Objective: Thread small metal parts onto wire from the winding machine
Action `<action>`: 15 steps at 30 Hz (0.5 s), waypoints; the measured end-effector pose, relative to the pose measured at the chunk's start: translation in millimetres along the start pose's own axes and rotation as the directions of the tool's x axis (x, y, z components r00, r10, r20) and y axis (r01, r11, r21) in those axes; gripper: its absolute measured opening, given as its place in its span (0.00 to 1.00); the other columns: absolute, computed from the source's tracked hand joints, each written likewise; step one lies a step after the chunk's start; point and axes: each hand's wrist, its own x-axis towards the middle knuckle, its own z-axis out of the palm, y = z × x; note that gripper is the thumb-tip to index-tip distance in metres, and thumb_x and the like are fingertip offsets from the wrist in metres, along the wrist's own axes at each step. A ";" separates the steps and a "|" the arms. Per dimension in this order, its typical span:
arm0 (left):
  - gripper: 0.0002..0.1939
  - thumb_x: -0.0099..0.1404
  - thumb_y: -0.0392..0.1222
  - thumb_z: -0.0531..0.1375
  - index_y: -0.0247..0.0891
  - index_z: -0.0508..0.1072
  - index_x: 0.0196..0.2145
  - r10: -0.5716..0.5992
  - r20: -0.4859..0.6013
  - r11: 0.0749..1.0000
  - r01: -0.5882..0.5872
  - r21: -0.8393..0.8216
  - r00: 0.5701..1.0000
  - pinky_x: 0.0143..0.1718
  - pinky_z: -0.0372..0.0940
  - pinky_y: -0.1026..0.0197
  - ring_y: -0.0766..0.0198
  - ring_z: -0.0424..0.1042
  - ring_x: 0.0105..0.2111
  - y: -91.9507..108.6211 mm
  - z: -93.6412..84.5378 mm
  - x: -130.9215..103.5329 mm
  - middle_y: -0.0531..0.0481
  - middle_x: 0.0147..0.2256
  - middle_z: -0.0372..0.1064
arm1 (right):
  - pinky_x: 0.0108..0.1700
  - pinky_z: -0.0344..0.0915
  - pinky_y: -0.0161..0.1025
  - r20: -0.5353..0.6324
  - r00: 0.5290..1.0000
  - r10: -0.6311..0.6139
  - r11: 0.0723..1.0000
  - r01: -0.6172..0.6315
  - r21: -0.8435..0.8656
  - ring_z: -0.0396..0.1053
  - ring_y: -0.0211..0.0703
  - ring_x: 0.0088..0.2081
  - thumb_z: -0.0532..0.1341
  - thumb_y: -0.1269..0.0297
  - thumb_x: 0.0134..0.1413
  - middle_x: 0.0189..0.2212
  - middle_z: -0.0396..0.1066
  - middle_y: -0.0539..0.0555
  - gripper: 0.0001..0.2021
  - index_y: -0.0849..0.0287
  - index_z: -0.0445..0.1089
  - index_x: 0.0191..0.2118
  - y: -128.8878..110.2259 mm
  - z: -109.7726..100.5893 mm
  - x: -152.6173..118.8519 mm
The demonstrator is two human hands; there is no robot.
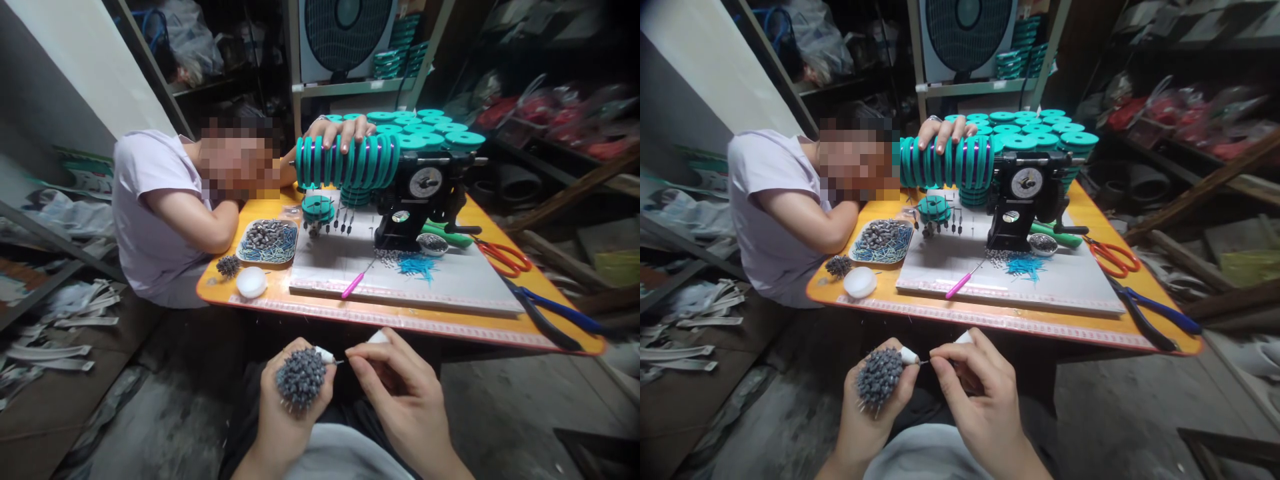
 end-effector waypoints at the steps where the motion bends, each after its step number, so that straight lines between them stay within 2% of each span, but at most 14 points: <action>1: 0.09 0.64 0.38 0.63 0.37 0.69 0.26 0.002 0.004 1.000 -0.002 0.003 1.000 0.27 0.62 0.68 0.69 0.67 0.24 0.6 -0.2 0.6 0.55 0.24 0.66 | 0.23 0.64 0.31 0.009 1.000 -0.012 1.000 0.012 -0.002 0.68 0.39 0.28 0.64 0.72 0.60 0.26 0.70 0.51 0.05 0.55 0.78 0.36 1.0 0.2 -0.5; 6: 0.14 0.63 0.38 0.63 0.38 0.65 0.23 0.020 0.015 0.999 -0.020 0.028 1.000 0.24 0.60 0.69 0.70 0.64 0.22 2.2 -2.6 2.8 0.56 0.22 0.61 | 0.24 0.63 0.33 0.103 0.987 -0.120 0.992 0.122 -0.012 0.65 0.37 0.26 0.64 0.75 0.59 0.28 0.64 0.51 0.10 0.57 0.80 0.43 7.7 1.1 -0.1; 11: 0.07 0.61 0.38 0.65 0.38 0.74 0.26 -0.010 0.034 0.999 0.009 0.052 0.999 0.25 0.62 0.69 0.69 0.66 0.23 -2.4 -6.5 4.2 0.54 0.23 0.67 | 0.25 0.62 0.33 0.207 0.969 -0.138 0.989 0.148 -0.032 0.64 0.37 0.27 0.61 0.75 0.62 0.29 0.62 0.51 0.10 0.59 0.79 0.44 11.5 -1.7 1.7; 15: 0.04 0.59 0.40 0.66 0.38 0.79 0.28 -0.120 0.095 0.993 0.119 0.010 0.988 0.23 0.60 0.69 0.70 0.64 0.20 -8.8 -8.2 5.8 0.53 0.23 0.70 | 0.29 0.65 0.35 0.326 0.942 -0.083 0.992 0.109 -0.064 0.66 0.39 0.29 0.61 0.71 0.63 0.29 0.64 0.51 0.14 0.60 0.72 0.54 7.8 -6.8 2.8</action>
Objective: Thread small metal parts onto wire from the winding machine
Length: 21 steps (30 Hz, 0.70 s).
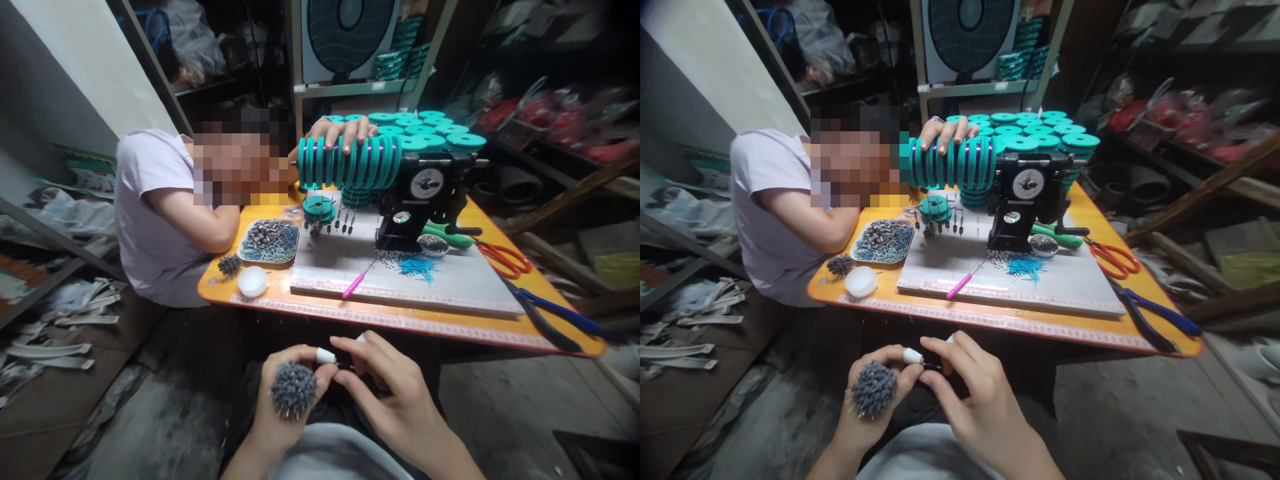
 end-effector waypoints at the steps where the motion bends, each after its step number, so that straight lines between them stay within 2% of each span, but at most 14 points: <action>1: 0.04 0.59 0.40 0.67 0.38 0.79 0.28 -0.024 0.020 1.000 0.024 -0.013 1.000 0.22 0.59 0.69 0.71 0.62 0.20 -1.2 -1.2 0.5 0.53 0.22 0.70 | 0.30 0.65 0.36 0.020 1.000 0.013 1.000 -0.013 -0.009 0.66 0.40 0.29 0.61 0.70 0.63 0.29 0.64 0.50 0.15 0.60 0.70 0.55 -1.4 -1.2 0.1; 4: 0.03 0.58 0.39 0.68 0.38 0.78 0.29 -0.084 0.078 0.993 0.090 -0.076 0.993 0.24 0.58 0.70 0.72 0.61 0.21 -3.9 -9.0 2.1 0.55 0.23 0.68 | 0.30 0.63 0.37 0.035 0.999 0.010 0.998 -0.008 -0.059 0.66 0.41 0.29 0.62 0.65 0.64 0.28 0.65 0.51 0.12 0.60 0.71 0.51 -5.0 -2.4 1.1; 7: 0.08 0.58 0.39 0.69 0.38 0.74 0.34 -0.110 0.144 0.969 0.138 -0.203 0.983 0.31 0.61 0.69 0.70 0.63 0.26 -5.5 -22.9 4.4 0.56 0.27 0.67 | 0.28 0.58 0.36 0.057 0.998 -0.026 0.993 0.032 -0.112 0.64 0.39 0.27 0.61 0.67 0.64 0.26 0.63 0.50 0.05 0.59 0.75 0.40 -7.5 -0.4 3.2; 10: 0.11 0.58 0.40 0.70 0.37 0.71 0.33 -0.152 0.228 0.925 0.219 -0.310 0.962 0.31 0.61 0.69 0.70 0.63 0.28 -5.3 -35.4 7.9 0.55 0.28 0.66 | 0.27 0.55 0.36 0.127 0.990 -0.061 0.990 0.076 -0.119 0.62 0.38 0.27 0.58 0.71 0.63 0.25 0.61 0.50 0.09 0.60 0.72 0.31 -10.1 2.3 6.0; 12: 0.13 0.56 0.41 0.71 0.36 0.71 0.30 -0.169 0.230 0.906 0.243 -0.346 0.958 0.28 0.60 0.70 0.71 0.61 0.26 -3.9 -39.5 10.4 0.55 0.26 0.65 | 0.27 0.54 0.36 0.157 0.984 -0.086 0.990 0.102 -0.101 0.62 0.38 0.26 0.57 0.72 0.62 0.24 0.60 0.49 0.10 0.59 0.68 0.28 -12.2 2.9 7.9; 16: 0.15 0.55 0.45 0.72 0.35 0.72 0.29 -0.154 0.116 0.905 0.187 -0.382 0.981 0.23 0.56 0.69 0.71 0.61 0.23 -1.1 -44.0 17.5 0.54 0.24 0.67 | 0.26 0.54 0.36 0.121 0.982 -0.148 0.984 0.159 -0.085 0.60 0.37 0.25 0.56 0.72 0.61 0.23 0.59 0.48 0.10 0.58 0.67 0.28 -14.4 -1.4 9.7; 19: 0.17 0.53 0.48 0.73 0.35 0.73 0.32 -0.139 -0.098 0.912 0.089 -0.400 0.985 0.20 0.54 0.69 0.71 0.60 0.20 0.0 -54.4 27.1 0.53 0.24 0.69 | 0.25 0.55 0.37 0.029 0.970 -0.239 0.964 0.241 -0.115 0.59 0.39 0.25 0.57 0.74 0.59 0.22 0.59 0.49 0.09 0.57 0.69 0.29 -10.3 -8.4 6.0; 21: 0.17 0.53 0.48 0.72 0.36 0.73 0.32 -0.081 -0.214 0.955 0.014 -0.297 0.973 0.20 0.55 0.68 0.71 0.60 0.20 2.5 -63.2 35.9 0.53 0.24 0.70 | 0.27 0.61 0.38 -0.032 0.949 -0.313 0.944 0.307 -0.123 0.62 0.41 0.26 0.58 0.73 0.59 0.24 0.63 0.51 0.07 0.57 0.72 0.35 -4.7 -13.0 1.4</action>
